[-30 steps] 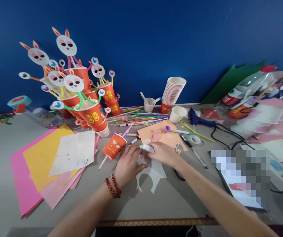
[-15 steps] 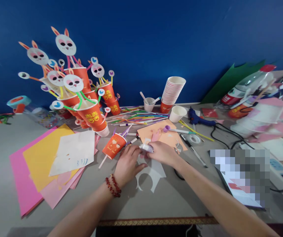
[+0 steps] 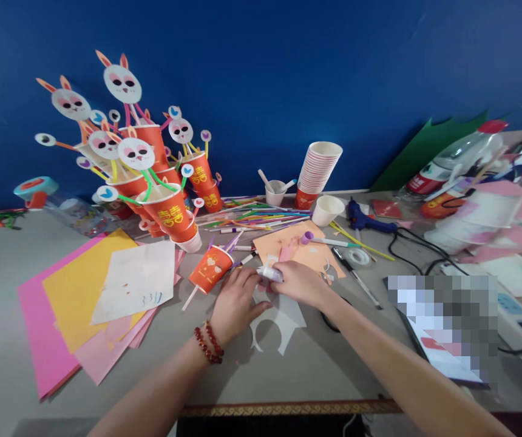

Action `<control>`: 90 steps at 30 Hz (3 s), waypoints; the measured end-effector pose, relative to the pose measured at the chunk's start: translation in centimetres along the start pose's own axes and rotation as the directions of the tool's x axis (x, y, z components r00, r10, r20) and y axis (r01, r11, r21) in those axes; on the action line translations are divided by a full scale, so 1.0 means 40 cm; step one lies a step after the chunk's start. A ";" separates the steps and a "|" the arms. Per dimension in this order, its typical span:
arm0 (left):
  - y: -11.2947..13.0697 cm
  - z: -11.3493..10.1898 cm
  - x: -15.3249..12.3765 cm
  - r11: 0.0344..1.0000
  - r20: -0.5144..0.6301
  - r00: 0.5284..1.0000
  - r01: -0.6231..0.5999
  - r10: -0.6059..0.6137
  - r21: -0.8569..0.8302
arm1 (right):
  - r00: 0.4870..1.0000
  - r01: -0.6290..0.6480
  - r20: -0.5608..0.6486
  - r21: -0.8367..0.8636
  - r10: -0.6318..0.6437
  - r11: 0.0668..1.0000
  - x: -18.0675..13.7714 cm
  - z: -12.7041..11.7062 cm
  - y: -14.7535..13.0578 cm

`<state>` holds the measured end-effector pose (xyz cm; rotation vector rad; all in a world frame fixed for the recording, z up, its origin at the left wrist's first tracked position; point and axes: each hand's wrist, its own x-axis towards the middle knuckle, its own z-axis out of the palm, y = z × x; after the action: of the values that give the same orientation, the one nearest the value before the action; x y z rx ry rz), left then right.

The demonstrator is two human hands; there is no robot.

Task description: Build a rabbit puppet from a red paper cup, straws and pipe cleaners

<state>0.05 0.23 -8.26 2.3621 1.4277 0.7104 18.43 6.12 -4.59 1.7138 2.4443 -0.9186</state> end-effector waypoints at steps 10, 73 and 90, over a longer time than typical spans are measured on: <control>0.001 -0.004 0.002 1.000 0.012 1.000 0.005 -0.005 -0.009 | 1.000 0.005 -0.008 -0.019 -0.005 1.000 0.004 0.007 0.003; -0.004 -0.032 -0.048 0.897 0.274 0.956 -0.206 0.099 0.392 | 0.988 0.132 -0.086 0.006 -0.131 0.991 -0.003 0.018 0.041; -0.006 -0.033 -0.049 0.909 0.262 0.960 -0.197 0.102 0.367 | 0.984 0.123 -0.122 -0.043 -0.127 0.992 -0.006 0.033 0.037</control>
<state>-1.59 -1.41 -7.79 2.7700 1.3945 0.1678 19.39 5.63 -6.26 1.6716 2.6571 -0.7966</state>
